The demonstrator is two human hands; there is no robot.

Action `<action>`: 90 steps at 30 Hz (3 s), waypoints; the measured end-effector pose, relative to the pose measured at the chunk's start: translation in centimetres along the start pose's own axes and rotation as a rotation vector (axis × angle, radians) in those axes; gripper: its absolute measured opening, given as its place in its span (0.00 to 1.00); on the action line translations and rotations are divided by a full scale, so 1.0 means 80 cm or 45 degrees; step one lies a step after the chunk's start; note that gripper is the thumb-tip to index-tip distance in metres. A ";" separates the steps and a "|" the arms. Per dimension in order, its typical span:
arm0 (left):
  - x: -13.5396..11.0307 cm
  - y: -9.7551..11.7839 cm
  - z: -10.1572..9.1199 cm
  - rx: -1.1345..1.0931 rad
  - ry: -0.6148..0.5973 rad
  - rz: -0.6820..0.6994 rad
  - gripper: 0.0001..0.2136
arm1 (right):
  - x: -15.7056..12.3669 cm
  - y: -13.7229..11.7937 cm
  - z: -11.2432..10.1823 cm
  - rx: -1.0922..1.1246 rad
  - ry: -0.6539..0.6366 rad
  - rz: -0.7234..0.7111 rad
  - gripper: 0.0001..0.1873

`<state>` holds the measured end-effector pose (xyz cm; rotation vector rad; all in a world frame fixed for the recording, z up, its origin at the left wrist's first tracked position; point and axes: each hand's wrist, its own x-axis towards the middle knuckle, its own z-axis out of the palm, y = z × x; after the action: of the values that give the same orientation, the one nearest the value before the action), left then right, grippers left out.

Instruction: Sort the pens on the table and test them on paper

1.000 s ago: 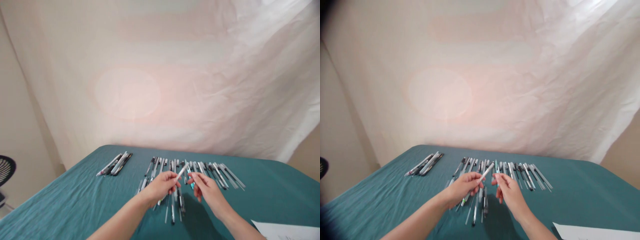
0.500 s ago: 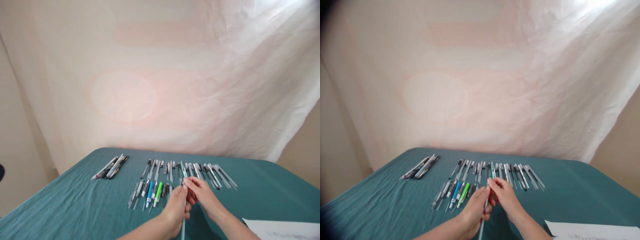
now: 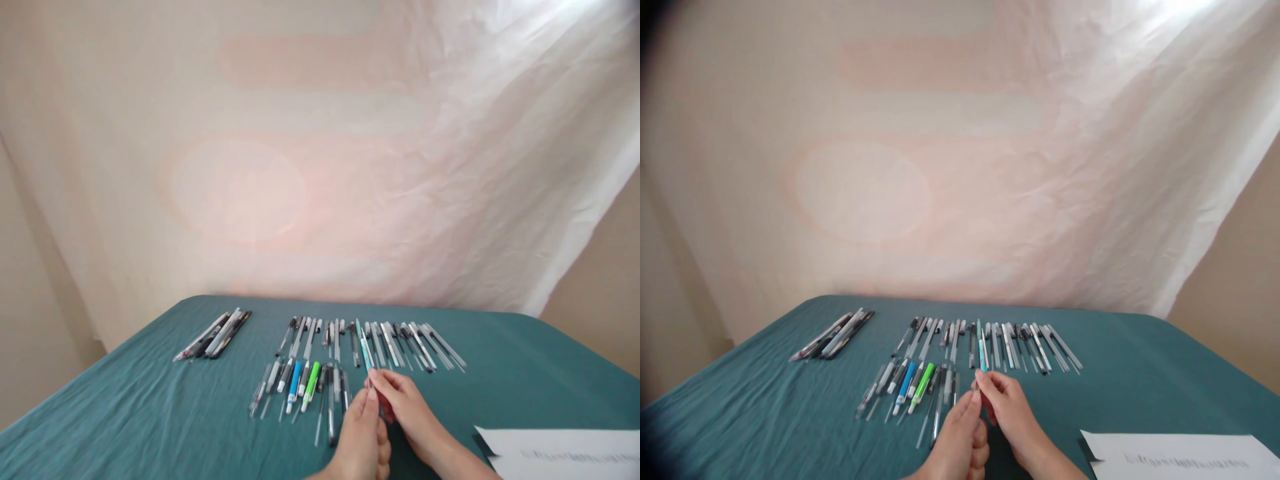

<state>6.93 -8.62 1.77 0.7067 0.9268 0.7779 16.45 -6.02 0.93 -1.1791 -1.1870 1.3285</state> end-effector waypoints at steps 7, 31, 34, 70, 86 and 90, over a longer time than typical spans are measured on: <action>0.006 -0.012 -0.009 -0.117 -0.031 0.156 0.23 | 0.024 0.002 -0.023 -0.017 0.178 -0.085 0.20; -0.003 -0.019 -0.008 0.124 -0.111 0.344 0.20 | 0.037 0.023 -0.005 -0.540 0.009 -0.193 0.15; -0.003 -0.019 -0.008 0.131 -0.095 0.339 0.20 | 0.036 0.024 -0.005 -0.538 0.001 -0.187 0.17; 0.015 -0.011 -0.021 -0.040 -0.134 0.317 0.17 | 0.005 0.000 -0.016 0.142 -0.006 -0.104 0.13; 0.023 -0.015 -0.022 -0.199 -0.228 0.265 0.19 | 0.003 -0.005 -0.012 0.406 -0.066 0.084 0.16; 0.023 -0.015 -0.022 -0.179 -0.223 0.259 0.19 | 0.005 -0.004 -0.013 0.331 -0.019 0.040 0.16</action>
<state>6.41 -7.37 -0.71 0.7401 0.6417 0.9353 17.51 -5.50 1.13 -1.0050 -0.9748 1.4686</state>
